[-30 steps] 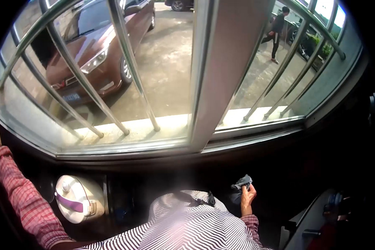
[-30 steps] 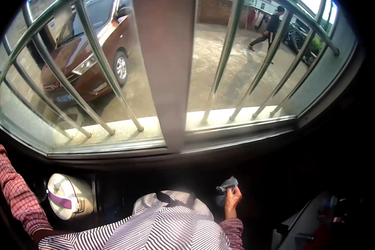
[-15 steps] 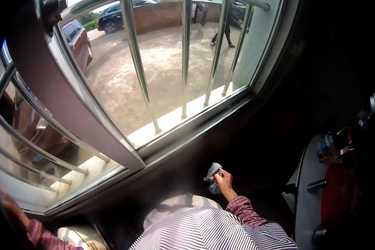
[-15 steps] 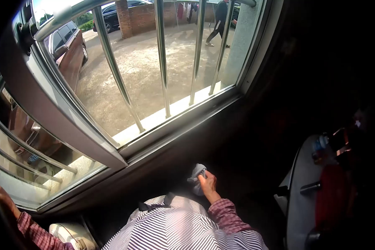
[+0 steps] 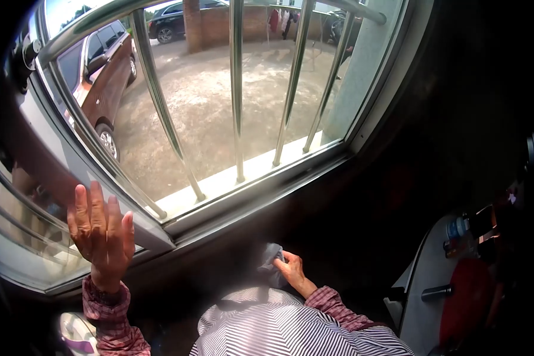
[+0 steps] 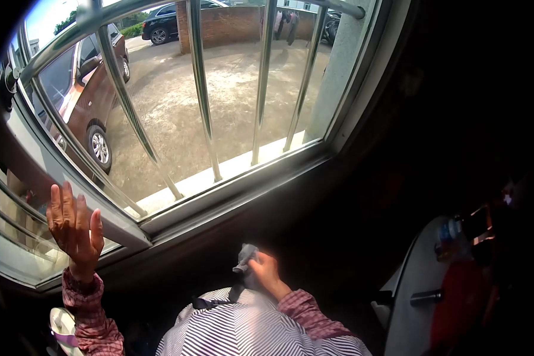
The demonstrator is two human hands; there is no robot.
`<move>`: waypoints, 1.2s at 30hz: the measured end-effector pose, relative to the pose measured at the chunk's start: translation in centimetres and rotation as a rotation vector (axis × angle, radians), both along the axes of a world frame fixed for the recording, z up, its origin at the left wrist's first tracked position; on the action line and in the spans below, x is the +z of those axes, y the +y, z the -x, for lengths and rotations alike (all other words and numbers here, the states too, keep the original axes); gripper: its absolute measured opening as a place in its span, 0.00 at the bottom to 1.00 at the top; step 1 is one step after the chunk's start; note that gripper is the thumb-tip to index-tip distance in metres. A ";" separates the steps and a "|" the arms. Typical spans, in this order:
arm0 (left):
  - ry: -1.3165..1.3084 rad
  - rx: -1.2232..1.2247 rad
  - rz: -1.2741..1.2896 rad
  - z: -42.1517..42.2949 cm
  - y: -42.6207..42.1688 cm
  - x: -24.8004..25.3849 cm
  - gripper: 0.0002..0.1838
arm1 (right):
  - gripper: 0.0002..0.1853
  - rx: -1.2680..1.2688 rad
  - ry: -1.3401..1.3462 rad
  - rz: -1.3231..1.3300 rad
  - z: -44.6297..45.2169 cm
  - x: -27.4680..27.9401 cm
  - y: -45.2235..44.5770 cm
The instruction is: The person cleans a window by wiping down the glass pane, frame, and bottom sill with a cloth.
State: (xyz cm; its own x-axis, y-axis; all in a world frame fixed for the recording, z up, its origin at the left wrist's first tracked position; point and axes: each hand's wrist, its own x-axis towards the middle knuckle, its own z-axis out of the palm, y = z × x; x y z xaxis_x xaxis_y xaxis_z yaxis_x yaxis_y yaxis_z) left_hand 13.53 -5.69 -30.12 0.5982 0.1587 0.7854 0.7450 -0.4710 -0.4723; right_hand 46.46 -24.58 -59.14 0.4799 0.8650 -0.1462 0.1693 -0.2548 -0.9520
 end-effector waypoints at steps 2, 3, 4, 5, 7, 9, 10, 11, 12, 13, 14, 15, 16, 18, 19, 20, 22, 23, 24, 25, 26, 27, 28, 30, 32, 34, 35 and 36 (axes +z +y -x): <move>0.023 0.061 -0.008 -1.2 1.6 -0.3 0.16 | 0.14 -0.021 -0.011 0.008 -0.6 -0.3 -0.6; 0.029 0.086 -0.025 -1.5 2.2 -0.6 0.15 | 0.14 -0.048 -0.035 0.033 -0.7 -0.5 -0.8; 0.035 0.110 -0.043 -1.7 2.8 -0.7 0.14 | 0.13 -0.076 -0.058 0.058 -0.8 -0.7 -1.1; 0.037 0.113 -0.052 -1.7 3.0 -0.8 0.13 | 0.13 -0.106 -0.082 0.082 -0.8 -0.9 -1.4; 0.039 0.120 -0.069 -1.8 3.3 -0.8 0.11 | 0.13 -0.142 -0.036 0.107 -0.8 -1.1 -1.7; 0.048 0.082 -0.077 -1.6 3.4 -0.7 0.12 | 0.13 -0.185 0.004 0.147 -0.3 -0.6 -1.8; 0.046 0.075 -0.049 -1.5 3.4 -0.8 0.12 | 0.12 -0.194 -0.025 0.099 0.1 -0.6 -1.7; 0.048 0.049 -0.042 -1.5 3.5 -0.8 0.12 | 0.12 -0.184 -0.030 0.101 0.3 -0.4 -1.7; 0.046 0.025 -0.033 -1.4 3.5 -0.8 0.13 | 0.12 -0.171 -0.039 0.105 0.5 0.1 -1.6; 0.041 0.003 -0.023 -1.4 3.5 -0.9 0.13 | 0.11 -0.156 -0.051 0.109 0.5 0.5 -1.6; 0.043 0.032 -0.035 -1.5 3.4 -0.8 0.08 | 0.14 -0.130 -0.026 0.119 0.5 0.3 -1.5; 0.034 0.020 -0.043 -1.5 3.5 -0.8 0.07 | 0.14 -0.124 -0.004 0.103 0.6 0.6 -1.3; 0.028 0.007 -0.051 -1.6 3.6 -0.9 0.06 | 0.14 -0.119 0.020 0.089 0.9 1.5 -1.1; 0.021 -0.010 -0.072 -1.7 3.5 -0.7 0.03 | 0.14 -0.112 0.054 0.053 1.4 1.6 -0.7; 0.017 -0.027 -0.073 -1.8 3.6 -0.6 0.03 | 0.14 -0.112 0.083 0.050 1.5 0.9 -0.4; 0.013 -0.043 -0.074 -1.8 3.7 -0.6 0.03 | 0.14 -0.110 0.111 0.049 1.7 0.1 -0.3; 0.001 -0.058 -0.099 -2.0 3.9 -0.7 0.04 | 0.14 -0.106 0.167 0.050 2.4 -0.6 0.0; 0.005 -0.066 -0.107 -2.0 3.9 -0.6 0.04 | 0.14 -0.107 0.195 0.050 3.1 -0.6 0.3; 0.009 -0.075 -0.116 -2.0 4.0 -0.6 0.04 | 0.15 -0.109 0.224 0.049 3.6 -0.6 0.5; 0.012 -0.085 -0.126 -2.0 4.1 -0.6 0.05 | 0.15 -0.092 0.226 0.040 3.9 -0.4 0.7; 0.007 -0.100 -0.155 -2.1 4.4 -0.6 0.05 | 0.15 -0.078 0.229 0.032 4.0 -0.2 0.9; 0.003 -0.107 -0.142 -2.1 4.3 -0.6 0.05 | 0.15 -0.065 0.232 0.024 4.2 0.1 1.1; -0.002 -0.115 -0.129 -2.2 4.2 -0.5 0.05 | 0.15 -0.086 0.236 0.062 4.7 2.3 1.5; -0.002 -0.123 -0.120 -2.2 4.2 -0.6 0.05 | 0.15 -0.065 0.191 0.027 4.8 4.1 1.8; -0.032 -0.116 -0.078 -2.2 4.1 -1.0 0.06 | 0.16 -0.039 0.167 -0.050 4.4 4.6 1.9; -0.037 -0.120 -0.060 -2.1 4.1 -1.0 0.05 | 0.16 -0.055 0.230 -0.103 4.5 5.7 2.1; -0.028 -0.128 -0.062 -1.9 4.2 -0.9 0.04 | 0.16 -0.064 0.262 -0.131 4.5 6.5 2.3; -0.017 -0.136 -0.064 -2.0 4.1 -0.9 0.04 | 0.16 -0.058 0.292 -0.179 4.5 7.1 2.6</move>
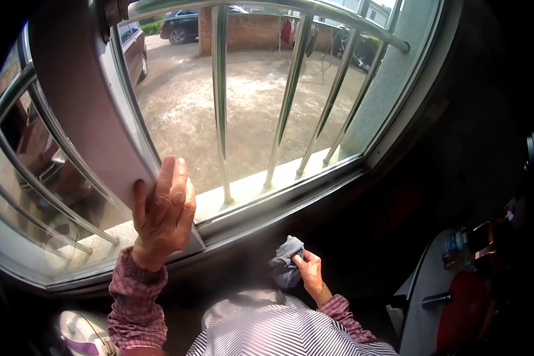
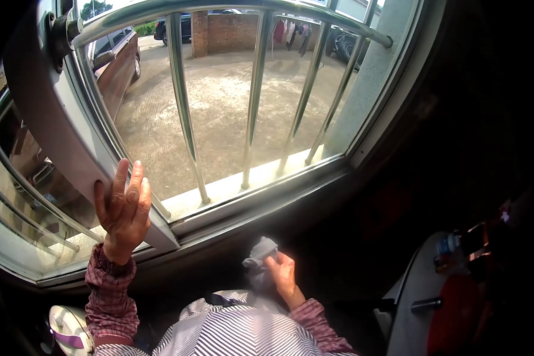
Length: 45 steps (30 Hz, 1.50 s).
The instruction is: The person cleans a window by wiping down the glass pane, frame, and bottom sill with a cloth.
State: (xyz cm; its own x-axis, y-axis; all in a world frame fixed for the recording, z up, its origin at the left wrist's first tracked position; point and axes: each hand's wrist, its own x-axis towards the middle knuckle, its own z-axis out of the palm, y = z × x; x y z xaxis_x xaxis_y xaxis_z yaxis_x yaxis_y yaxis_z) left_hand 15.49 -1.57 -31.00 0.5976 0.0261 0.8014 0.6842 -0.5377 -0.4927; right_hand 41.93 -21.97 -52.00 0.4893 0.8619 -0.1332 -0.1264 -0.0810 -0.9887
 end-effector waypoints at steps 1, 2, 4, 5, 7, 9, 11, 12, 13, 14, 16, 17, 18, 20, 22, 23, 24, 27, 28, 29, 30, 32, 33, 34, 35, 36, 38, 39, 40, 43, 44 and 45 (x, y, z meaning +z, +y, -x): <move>-0.025 -0.010 0.018 -0.2 -0.3 -0.1 0.03 | 0.15 -0.003 0.001 0.024 0.0 0.9 0.3; -0.050 -0.020 0.034 -0.4 -0.6 -0.3 0.03 | 0.15 -0.004 0.002 0.047 0.0 1.8 0.7; -0.136 -0.076 0.111 -1.4 -2.3 -1.6 0.06 | 0.11 -0.010 0.018 0.071 -0.2 3.7 1.9; -0.127 -0.158 0.198 -2.1 -3.4 -2.8 0.11 | 0.12 0.023 0.046 0.009 -0.2 4.4 2.5; -0.130 -0.305 0.453 -4.2 -5.4 -5.9 0.12 | 0.13 0.148 -0.068 -0.099 -0.7 5.7 3.8; -0.194 -0.411 0.709 -6.4 -6.5 -8.7 0.24 | 0.16 0.288 -0.017 -0.173 -0.9 7.9 4.9; -0.280 -0.380 0.893 -8.8 -7.9 -10.7 0.30 | 0.16 0.403 0.051 -0.170 -1.3 9.4 5.4; -0.333 -0.405 0.982 -9.7 -8.3 -11.5 0.32 | 0.19 0.445 -0.003 -0.180 -1.9 8.8 5.7; -0.385 -0.431 1.072 -10.8 -8.7 -12.3 0.34 | 0.20 0.465 -0.128 -0.219 -2.4 8.6 6.0; -0.467 -0.448 1.196 -11.7 -9.3 -13.0 0.35 | 0.20 0.492 -0.165 -0.235 -3.1 8.6 6.3; -0.600 -0.512 1.467 -13.4 -9.9 -13.5 0.43 | 0.19 0.584 -0.191 -0.164 -5.5 8.9 6.4; -0.641 -0.536 1.586 -14.4 -10.4 -13.2 0.47 | 0.19 0.657 -0.218 -0.088 -6.9 9.6 6.5; -0.632 -0.523 1.613 -15.5 -10.9 -12.9 0.51 | 0.19 0.658 -0.239 -0.037 -8.0 9.7 6.4; -0.573 -0.470 1.635 -17.6 -11.6 -13.2 0.56 | 0.20 0.702 -0.185 -0.090 -10.9 9.3 6.5; -0.581 -0.458 1.683 -19.9 -12.0 -13.1 0.54 | 0.20 0.733 -0.197 -0.125 -13.4 9.0 6.6; -0.585 -0.454 1.705 -21.0 -12.2 -12.9 0.53 | 0.20 0.749 -0.205 -0.144 -14.5 8.9 6.7; -0.584 -0.442 1.673 -21.9 -12.4 -12.5 0.47 | 0.21 0.743 -0.149 -0.163 -15.3 7.5 6.7; -0.603 -0.363 1.848 -23.3 -12.4 -10.8 0.39 | 0.22 0.858 -0.250 -0.001 -18.1 8.5 6.7; -0.624 -0.359 1.841 -23.6 -12.4 -9.9 0.31 | 0.22 0.881 -0.204 -0.011 -18.9 8.0 6.6; -0.647 -0.343 1.785 -23.7 -12.3 -9.9 0.25 | 0.22 0.890 -0.136 -0.020 -19.5 7.8 6.3; -0.689 -0.321 1.725 -23.6 -12.0 -10.3 0.23 | 0.22 0.898 -0.068 -0.031 -20.0 7.8 6.2; -0.766 -0.277 1.582 -23.5 -11.2 -10.9 0.20 | 0.23 0.927 -0.042 -0.043 -21.1 7.0 6.0; -0.802 -0.254 1.499 -23.6 -10.8 -10.8 0.20 | 0.26 0.939 -0.082 -0.053 -21.4 6.7 6.0; -0.841 -0.232 1.506 -24.0 -10.6 -9.8 0.20 | 0.26 0.932 -0.040 -0.062 -21.5 6.4 5.8; -0.849 -0.278 1.442 -24.5 -10.1 -9.2 0.20 | 0.26 0.925 0.001 -0.071 -21.6 6.2 5.7; -0.853 -0.304 1.407 -24.9 -9.7 -8.6 0.19 | 0.26 0.893 -0.094 -0.134 -21.9 6.6 5.8; -0.838 -0.356 1.306 -26.2 -8.9 -6.4 0.19 | 0.26 0.826 -0.284 -0.263 -22.3 8.4 6.1; -0.882 -0.400 1.262 -26.6 -8.4 -6.2 0.17 | 0.27 0.755 -0.265 -0.367 -22.8 9.9 6.1; -0.921 -0.456 1.295 -26.8 -8.0 -5.8 0.16 | 0.26 0.706 -0.213 -0.380 -23.2 10.7 6.0; -1.189 -0.787 1.454 -27.7 -6.7 -4.2 0.11 | 0.27 0.594 0.047 -0.373 -23.8 12.8 6.6; -1.211 -0.857 1.585 -27.9 -6.2 -3.7 0.10 | 0.26 0.565 0.232 -0.378 -23.6 13.2 6.8; -1.222 -0.938 1.723 -28.1 -5.7 -3.2 0.09 | 0.26 0.546 0.269 -0.338 -23.1 13.5 7.1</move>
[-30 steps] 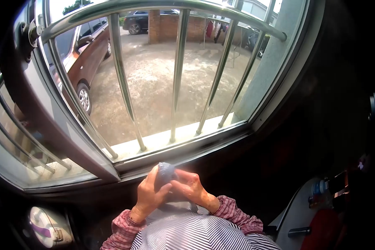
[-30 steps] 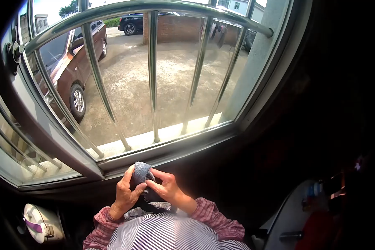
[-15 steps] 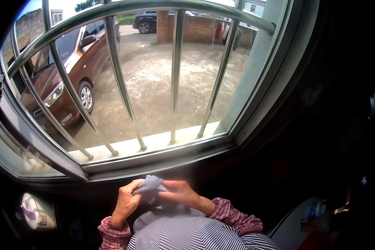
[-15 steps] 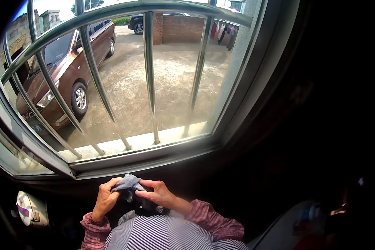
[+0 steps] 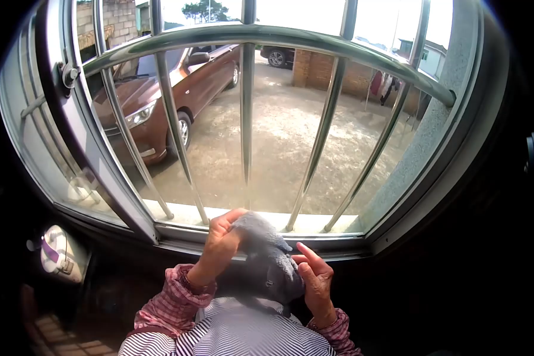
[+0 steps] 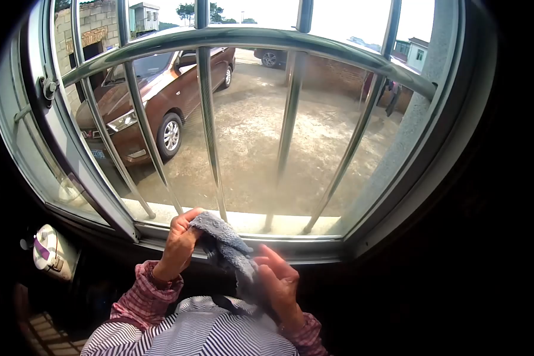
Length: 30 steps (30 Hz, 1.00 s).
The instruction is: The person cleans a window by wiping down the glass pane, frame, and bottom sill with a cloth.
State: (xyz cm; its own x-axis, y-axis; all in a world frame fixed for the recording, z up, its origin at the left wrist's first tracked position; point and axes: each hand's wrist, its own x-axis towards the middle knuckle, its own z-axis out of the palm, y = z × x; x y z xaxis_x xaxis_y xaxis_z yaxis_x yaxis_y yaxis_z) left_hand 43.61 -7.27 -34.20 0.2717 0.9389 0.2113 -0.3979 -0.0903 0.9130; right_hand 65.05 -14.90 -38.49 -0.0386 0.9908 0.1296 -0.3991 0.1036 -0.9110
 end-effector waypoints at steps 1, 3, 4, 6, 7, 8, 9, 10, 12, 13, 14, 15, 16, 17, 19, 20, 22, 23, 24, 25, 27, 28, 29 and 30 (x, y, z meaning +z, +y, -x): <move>0.007 -0.062 0.005 -0.4 0.4 0.4 0.10 | 0.25 0.060 -0.021 0.035 0.8 0.7 0.4; 0.054 -0.155 -0.014 -1.1 1.1 1.0 0.11 | 0.17 0.145 -0.187 0.110 2.4 2.1 0.6; 0.094 -0.181 -0.031 -1.3 1.3 1.2 0.12 | 0.10 0.143 -0.366 -0.009 2.5 1.9 1.0; 0.112 -0.190 -0.036 -0.3 1.5 2.4 0.13 | 0.07 0.002 -0.634 -0.255 2.2 1.3 2.1; 0.104 -0.156 -0.049 0.7 1.5 3.4 0.13 | 0.08 -0.135 -0.674 -0.397 1.8 1.1 3.2; 0.097 -0.121 -0.065 1.8 1.4 4.5 0.13 | 0.11 -0.270 -0.713 -0.527 1.4 1.7 4.4; 0.099 -0.061 -0.092 2.9 1.0 5.6 0.12 | 0.13 -0.317 -0.754 -0.461 0.7 4.1 4.5; 0.193 0.049 -0.197 3.8 1.0 5.6 0.10 | 0.15 -0.454 -0.731 -0.589 0.2 4.8 5.4; 0.578 0.182 -0.549 5.4 1.2 5.4 0.08 | 0.16 -0.566 -0.783 -0.746 0.0 7.2 6.2; 0.612 0.229 -0.551 6.1 1.2 5.3 0.09 | 0.17 -0.507 -0.813 -0.796 0.5 7.4 6.7; 0.646 0.276 -0.550 6.7 1.2 5.1 0.10 | 0.17 -0.445 -0.842 -0.845 1.2 7.2 7.2; 0.679 0.326 -0.548 7.3 1.2 4.8 0.11 | 0.18 -0.381 -0.870 -0.894 1.8 7.2 7.8; 0.194 0.131 -0.296 7.8 1.4 4.9 0.11 | 0.18 -0.283 -0.861 -0.913 2.3 7.3 8.3; 0.134 0.233 -0.234 8.0 0.6 6.0 0.11 | 0.17 -0.309 -0.838 -0.936 2.9 8.1 8.8; -0.032 0.264 -0.175 8.4 0.3 8.6 0.11 | 0.16 -0.372 -0.796 -0.981 4.0 10.8 10.0; -0.132 0.191 -0.179 8.7 0.6 9.1 0.10 | 0.15 -0.368 -0.678 -0.946 4.7 12.6 10.2; 0.046 0.418 -0.368 8.6 1.2 11.3 0.13 | 0.14 -0.409 -0.627 -0.957 5.5 16.4 10.7; 0.136 0.547 -0.446 8.6 1.6 12.4 0.15 | 0.15 -0.352 -0.558 -0.977 6.1 18.1 11.0; -0.073 0.425 -0.528 8.1 1.2 14.0 0.18 | 0.15 -0.296 -0.488 -0.998 6.8 19.7 11.2; -0.292 0.267 -0.598 7.6 0.8 15.5 0.21 | 0.15 -0.295 -0.467 -1.085 7.6 21.4 10.9; -0.447 0.364 -0.811 5.6 0.4 17.5 0.26 | 0.15 -0.273 -0.446 -1.215 8.7 24.9 10.6; -0.414 0.624 -0.994 3.6 0.4 18.7 0.28 | 0.14 -0.323 -0.516 -1.259 9.2 27.0 10.3; -0.049 0.948 -1.247 3.0 0.9 19.2 0.34 | 0.14 -0.353 -0.561 -1.296 9.3 27.9 10.3; 0.215 1.159 -1.475 2.8 1.9 19.7 0.38 | 0.14 -0.380 -0.611 -1.325 9.5 28.6 10.3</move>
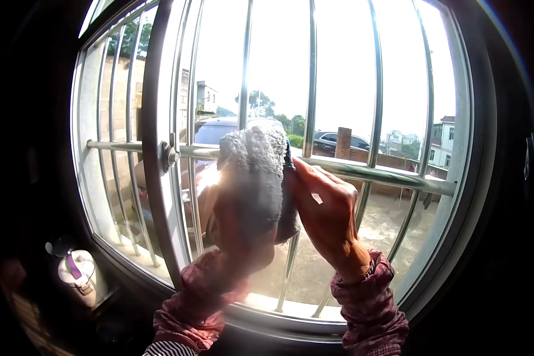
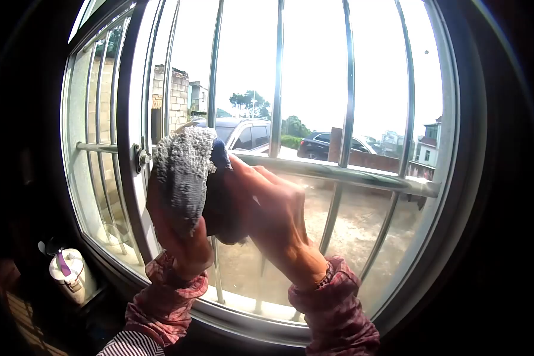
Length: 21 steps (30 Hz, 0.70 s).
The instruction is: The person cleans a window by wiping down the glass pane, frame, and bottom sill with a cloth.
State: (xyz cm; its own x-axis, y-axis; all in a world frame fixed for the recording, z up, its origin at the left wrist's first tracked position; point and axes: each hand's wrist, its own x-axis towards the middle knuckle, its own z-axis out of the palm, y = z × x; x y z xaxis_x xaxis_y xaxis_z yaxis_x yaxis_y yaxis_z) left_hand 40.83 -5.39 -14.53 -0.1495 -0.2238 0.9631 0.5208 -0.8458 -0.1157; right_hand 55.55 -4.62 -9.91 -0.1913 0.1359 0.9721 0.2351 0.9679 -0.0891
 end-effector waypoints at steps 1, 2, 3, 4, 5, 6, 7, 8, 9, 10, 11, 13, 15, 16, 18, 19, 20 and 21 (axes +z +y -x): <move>0.086 0.319 -0.188 -0.2 1.0 0.5 0.41 | 0.14 -0.034 0.018 -0.154 0.1 1.0 0.5; 0.141 0.509 -0.303 -0.2 1.7 1.5 0.42 | 0.15 -0.076 0.046 -0.308 0.2 2.1 1.0; 0.179 0.628 -0.349 0.0 2.2 2.6 0.42 | 0.15 -0.059 0.072 -0.274 0.1 2.9 0.8; 0.197 0.722 -0.388 0.3 2.7 3.4 0.43 | 0.15 -0.041 0.098 -0.235 0.0 3.4 0.5; 0.204 0.781 -0.410 0.4 3.2 4.2 0.44 | 0.13 0.022 0.123 -0.211 0.1 3.8 0.3; 0.197 0.848 -0.432 0.6 3.4 4.6 0.44 | 0.13 0.021 0.093 -0.201 0.1 4.1 0.2; 0.189 0.914 -0.454 0.8 3.5 5.1 0.45 | 0.12 0.018 0.063 -0.188 0.0 4.3 0.1; 0.183 0.996 -0.454 0.9 3.5 5.3 0.46 | 0.12 0.015 0.034 -0.176 -0.2 4.6 0.1; 0.150 0.940 -0.391 1.6 4.7 5.5 0.47 | 0.13 0.128 0.023 -0.237 -0.3 4.5 1.7; 0.114 0.882 -0.331 2.2 5.8 5.7 0.48 | 0.13 0.049 0.036 -0.238 -0.8 4.8 1.7; 0.076 0.825 -0.274 2.9 6.9 5.9 0.50 | 0.14 -0.029 0.046 -0.237 -1.4 5.1 1.7; 0.066 0.812 -0.188 4.8 8.8 7.3 0.50 | 0.15 -0.139 0.128 -0.147 -2.8 5.2 1.9; 0.049 0.857 -0.158 5.9 10.2 9.6 0.50 | 0.17 -0.345 0.154 -0.358 -5.5 5.0 4.6; 0.069 0.848 -0.166 6.2 10.2 10.8 0.49 | 0.18 -0.476 0.161 -0.508 -7.1 4.9 6.0; 0.118 0.828 -0.176 6.6 9.9 13.6 0.48 | 0.19 -0.638 0.136 -0.684 -10.2 4.7 6.5; 0.104 0.810 -0.307 6.9 10.9 15.6 0.47 | 0.19 -0.718 0.119 -0.674 -11.4 4.2 6.6; 0.087 0.791 -0.440 7.3 12.0 18.1 0.46 | 0.19 -0.736 0.090 -0.618 -12.7 3.7 7.0; 0.063 0.893 -0.336 7.5 11.8 20.8 0.45 | 0.21 -0.789 0.057 -0.600 -13.8 3.1 7.4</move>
